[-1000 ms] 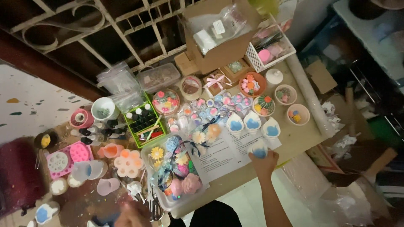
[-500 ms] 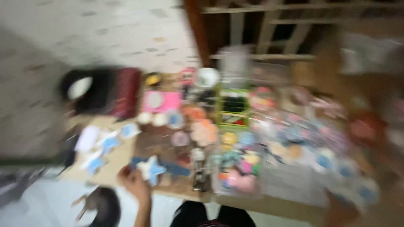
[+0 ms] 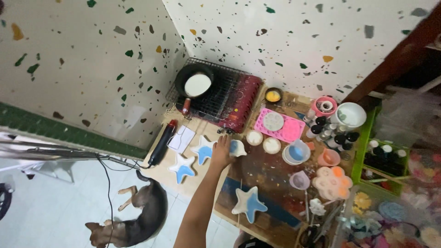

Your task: Packaging handmade star-shaped candles and various candle-making supplies into boxes.

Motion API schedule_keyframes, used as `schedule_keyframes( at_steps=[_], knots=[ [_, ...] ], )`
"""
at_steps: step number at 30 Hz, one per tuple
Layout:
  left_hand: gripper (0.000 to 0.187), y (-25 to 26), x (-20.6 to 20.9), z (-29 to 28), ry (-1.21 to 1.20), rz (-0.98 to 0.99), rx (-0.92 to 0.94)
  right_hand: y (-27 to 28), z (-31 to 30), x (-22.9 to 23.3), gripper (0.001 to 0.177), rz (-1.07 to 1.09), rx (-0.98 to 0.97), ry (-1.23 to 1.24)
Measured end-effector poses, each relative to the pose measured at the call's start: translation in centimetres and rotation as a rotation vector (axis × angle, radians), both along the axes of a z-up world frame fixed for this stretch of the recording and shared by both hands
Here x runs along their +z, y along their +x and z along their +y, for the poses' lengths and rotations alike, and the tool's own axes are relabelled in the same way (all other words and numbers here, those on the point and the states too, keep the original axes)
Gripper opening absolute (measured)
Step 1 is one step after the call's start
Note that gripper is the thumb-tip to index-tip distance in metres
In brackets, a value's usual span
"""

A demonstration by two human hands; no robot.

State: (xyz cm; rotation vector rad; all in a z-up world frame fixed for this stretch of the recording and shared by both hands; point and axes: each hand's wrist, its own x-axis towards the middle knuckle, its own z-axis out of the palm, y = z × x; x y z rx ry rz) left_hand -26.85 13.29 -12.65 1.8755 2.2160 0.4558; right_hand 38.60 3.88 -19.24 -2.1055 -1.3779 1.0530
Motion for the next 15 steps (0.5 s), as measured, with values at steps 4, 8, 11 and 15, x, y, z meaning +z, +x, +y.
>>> schedule_keyframes(
  at_steps=[4, 8, 11, 15],
  knots=[
    [0.092, -1.9, -0.6, 1.6, -0.232, 0.048, -0.094, -18.3, 7.0, 8.9, 0.034, 0.026, -0.044, -0.126],
    [0.087, -2.1, -5.7, 2.6, -0.200, 0.036, -0.177, -30.7, 7.3, 11.7, 0.031, 0.228, 0.193, 0.232],
    [0.083, -1.7, -5.0, 2.6, -0.128, -0.020, -0.148, -34.0, 7.7, 11.7, 0.027, 0.230, 0.213, 0.240],
    [0.090, 1.5, 3.6, 0.2, 0.033, -0.523, 0.098, -34.6, 7.2, 8.9, 0.034, 0.412, 0.228, 0.021]
  ],
)
